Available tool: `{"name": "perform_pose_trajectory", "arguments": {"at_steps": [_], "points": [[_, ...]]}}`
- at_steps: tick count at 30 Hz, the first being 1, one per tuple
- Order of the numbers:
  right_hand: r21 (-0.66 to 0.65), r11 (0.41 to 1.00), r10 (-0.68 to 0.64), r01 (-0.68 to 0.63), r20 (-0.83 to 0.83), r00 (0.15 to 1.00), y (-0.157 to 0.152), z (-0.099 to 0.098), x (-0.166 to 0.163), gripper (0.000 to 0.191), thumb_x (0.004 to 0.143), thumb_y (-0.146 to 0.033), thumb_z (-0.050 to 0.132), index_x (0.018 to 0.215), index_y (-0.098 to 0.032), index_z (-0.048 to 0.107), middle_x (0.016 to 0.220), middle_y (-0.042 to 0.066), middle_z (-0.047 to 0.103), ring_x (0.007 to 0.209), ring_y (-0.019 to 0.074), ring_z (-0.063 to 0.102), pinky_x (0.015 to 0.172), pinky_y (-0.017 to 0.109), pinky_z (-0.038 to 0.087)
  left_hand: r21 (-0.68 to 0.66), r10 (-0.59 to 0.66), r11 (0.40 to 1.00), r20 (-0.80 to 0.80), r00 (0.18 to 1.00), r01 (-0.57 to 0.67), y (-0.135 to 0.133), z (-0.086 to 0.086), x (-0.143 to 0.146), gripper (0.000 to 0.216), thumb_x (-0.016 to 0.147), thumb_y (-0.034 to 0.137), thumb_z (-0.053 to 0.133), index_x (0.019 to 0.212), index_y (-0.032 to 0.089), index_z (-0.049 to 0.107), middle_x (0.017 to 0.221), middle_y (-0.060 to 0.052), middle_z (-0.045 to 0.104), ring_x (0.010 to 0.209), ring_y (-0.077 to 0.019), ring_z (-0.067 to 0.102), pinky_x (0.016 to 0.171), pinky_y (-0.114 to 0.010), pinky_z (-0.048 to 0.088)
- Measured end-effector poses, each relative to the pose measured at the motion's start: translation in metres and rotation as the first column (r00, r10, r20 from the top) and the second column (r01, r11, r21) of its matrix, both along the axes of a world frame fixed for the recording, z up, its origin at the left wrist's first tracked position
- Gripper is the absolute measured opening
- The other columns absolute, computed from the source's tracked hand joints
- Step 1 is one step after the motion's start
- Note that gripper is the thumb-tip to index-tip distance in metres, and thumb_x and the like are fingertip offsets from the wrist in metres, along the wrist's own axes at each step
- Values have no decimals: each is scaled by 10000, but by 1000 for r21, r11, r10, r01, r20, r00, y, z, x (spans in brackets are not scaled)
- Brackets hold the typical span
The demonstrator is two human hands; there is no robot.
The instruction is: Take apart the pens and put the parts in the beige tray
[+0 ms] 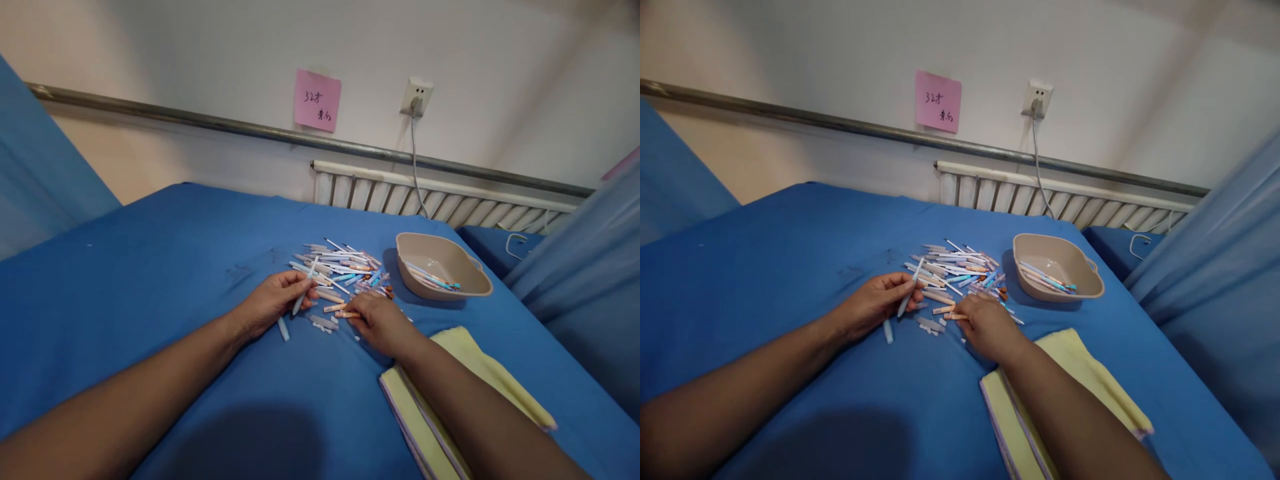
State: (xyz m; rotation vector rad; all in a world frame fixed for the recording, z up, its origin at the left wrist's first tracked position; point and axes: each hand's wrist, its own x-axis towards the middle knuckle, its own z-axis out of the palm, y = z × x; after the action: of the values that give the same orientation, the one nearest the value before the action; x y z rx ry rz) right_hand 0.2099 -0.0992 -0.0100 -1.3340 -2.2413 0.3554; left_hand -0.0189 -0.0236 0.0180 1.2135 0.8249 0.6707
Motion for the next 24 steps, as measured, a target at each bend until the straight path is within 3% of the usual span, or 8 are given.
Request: {"name": "perform_pose_trajectory", "arguments": {"at_steps": [5, 9, 12, 14, 19, 24], "points": [[19, 1000, -18, 17, 68, 998, -2, 1, -6, 161, 878, -208, 473, 967, -194, 607, 897, 87, 633, 864, 216, 549, 774, 348, 404, 157, -50, 985, -135, 990, 71, -1, -4, -1, 336, 744, 428, 656, 871, 121, 610, 734, -29, 641, 549, -79, 521, 493, -190, 387], [0, 991, -129, 132, -205, 970, 4, -2, -3, 174, 903, -268, 440, 921, -197, 597, 833, 51, 604, 778, 179, 544, 706, 298, 410, 271, -30, 959, -206, 978, 87, -1, -6, -1, 327, 753, 410, 635, 893, 115, 629, 679, -17, 619, 547, -88, 498, 521, -207, 392], [-61, 976, -214, 210, -455, 864, 10, -5, 0, 212, 909, -328, 427, 923, -197, 592, 765, 17, 583, 686, 150, 530, 644, 264, 411, 384, -21, 914, -270, 963, 128, -1, -4, -1, 293, 765, 387, 611, 868, 117, 659, 675, -15, 606, 591, -107, 508, 550, -217, 397], [-85, 974, -222, 209, -528, 820, 11, -6, 0, 228, 903, -351, 433, 938, -197, 598, 764, 10, 584, 673, 145, 529, 633, 258, 416, 457, -21, 871, -334, 942, 182, -2, -1, -2, 272, 772, 377, 595, 855, 131, 675, 724, -21, 624, 653, -126, 527, 591, -222, 407], [-18, 986, -154, 165, -467, 871, 6, 1, -4, 212, 886, -326, 468, 900, -198, 636, 824, 33, 605, 759, 162, 547, 713, 279, 425, 544, -20, 787, -449, 893, 291, -5, 2, -3, 282, 813, 408, 526, 833, 166, 670, 748, -2, 627, 719, -148, 541, 663, -240, 416], [17, 991, -116, 134, -396, 911, 3, 4, -5, 201, 891, -292, 465, 928, -214, 647, 824, 42, 607, 795, 174, 550, 721, 286, 417, 562, -22, 762, -474, 880, 321, -6, 0, -3, 299, 830, 414, 504, 886, 175, 674, 778, -7, 646, 749, -162, 567, 694, -253, 419]]}}
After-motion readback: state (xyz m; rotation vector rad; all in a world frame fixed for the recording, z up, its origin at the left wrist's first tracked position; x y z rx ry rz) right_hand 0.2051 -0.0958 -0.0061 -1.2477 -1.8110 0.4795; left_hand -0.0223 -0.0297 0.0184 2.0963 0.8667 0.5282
